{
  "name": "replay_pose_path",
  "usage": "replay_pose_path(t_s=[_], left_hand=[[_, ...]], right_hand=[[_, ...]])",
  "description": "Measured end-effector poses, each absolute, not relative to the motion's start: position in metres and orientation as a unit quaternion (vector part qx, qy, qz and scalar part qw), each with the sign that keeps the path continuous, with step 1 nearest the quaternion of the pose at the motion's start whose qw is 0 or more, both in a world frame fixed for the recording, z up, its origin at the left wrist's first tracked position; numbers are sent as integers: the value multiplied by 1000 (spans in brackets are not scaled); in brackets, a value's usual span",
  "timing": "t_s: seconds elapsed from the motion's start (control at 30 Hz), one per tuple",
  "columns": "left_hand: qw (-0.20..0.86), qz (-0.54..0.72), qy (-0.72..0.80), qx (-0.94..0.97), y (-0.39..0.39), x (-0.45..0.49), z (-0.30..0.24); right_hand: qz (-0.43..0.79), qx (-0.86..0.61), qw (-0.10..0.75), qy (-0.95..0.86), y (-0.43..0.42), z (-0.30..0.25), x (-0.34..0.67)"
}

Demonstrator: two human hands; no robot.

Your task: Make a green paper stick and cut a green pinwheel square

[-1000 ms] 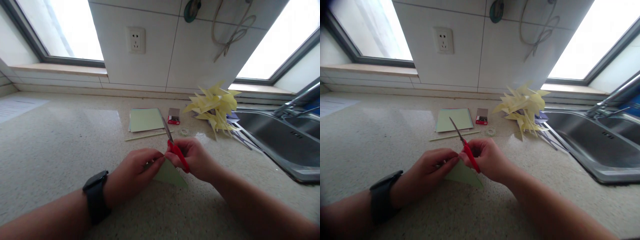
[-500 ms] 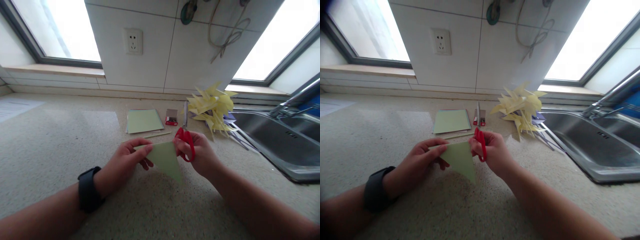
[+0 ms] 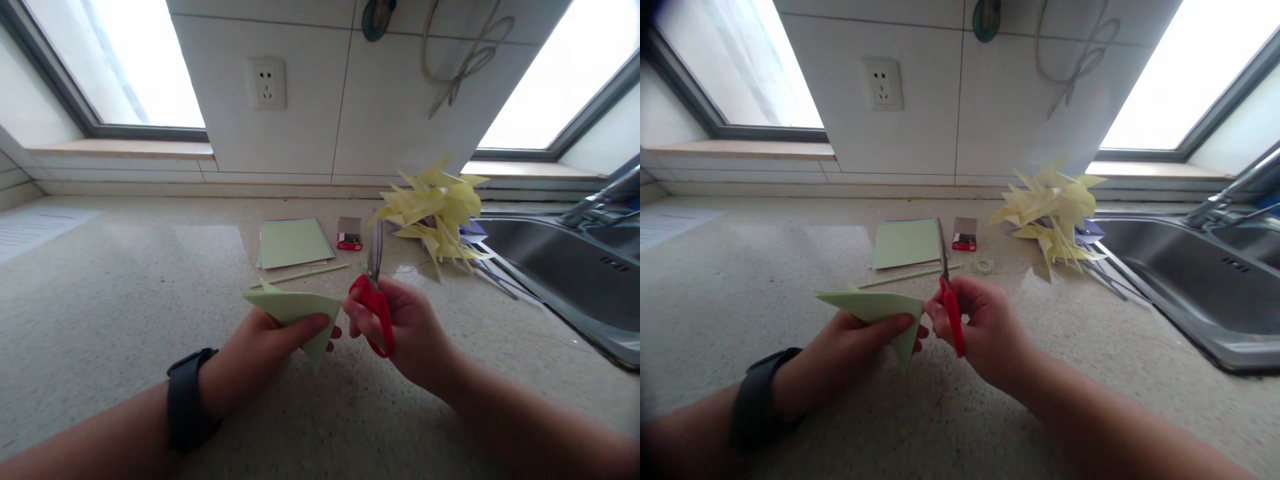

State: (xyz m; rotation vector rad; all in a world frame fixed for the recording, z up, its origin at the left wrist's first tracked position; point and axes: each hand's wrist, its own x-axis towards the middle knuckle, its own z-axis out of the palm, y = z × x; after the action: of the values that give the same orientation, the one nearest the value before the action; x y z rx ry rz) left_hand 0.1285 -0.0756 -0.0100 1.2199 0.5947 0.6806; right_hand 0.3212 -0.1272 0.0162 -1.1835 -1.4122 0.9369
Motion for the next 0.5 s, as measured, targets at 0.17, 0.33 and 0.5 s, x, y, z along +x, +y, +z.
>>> replay_pose_path(t_s=[0.17,0.33,0.5], left_hand=[[782,329,249,467,-74,128,-13],[789,351,236,446,-74,127,-15],[790,342,260,437,-74,126,-15]], right_hand=[[246,-519,442,-689,-127,14,332],[140,-547,353,-746,-129,15,338],[93,-550,312,-769,-129,14,339]])
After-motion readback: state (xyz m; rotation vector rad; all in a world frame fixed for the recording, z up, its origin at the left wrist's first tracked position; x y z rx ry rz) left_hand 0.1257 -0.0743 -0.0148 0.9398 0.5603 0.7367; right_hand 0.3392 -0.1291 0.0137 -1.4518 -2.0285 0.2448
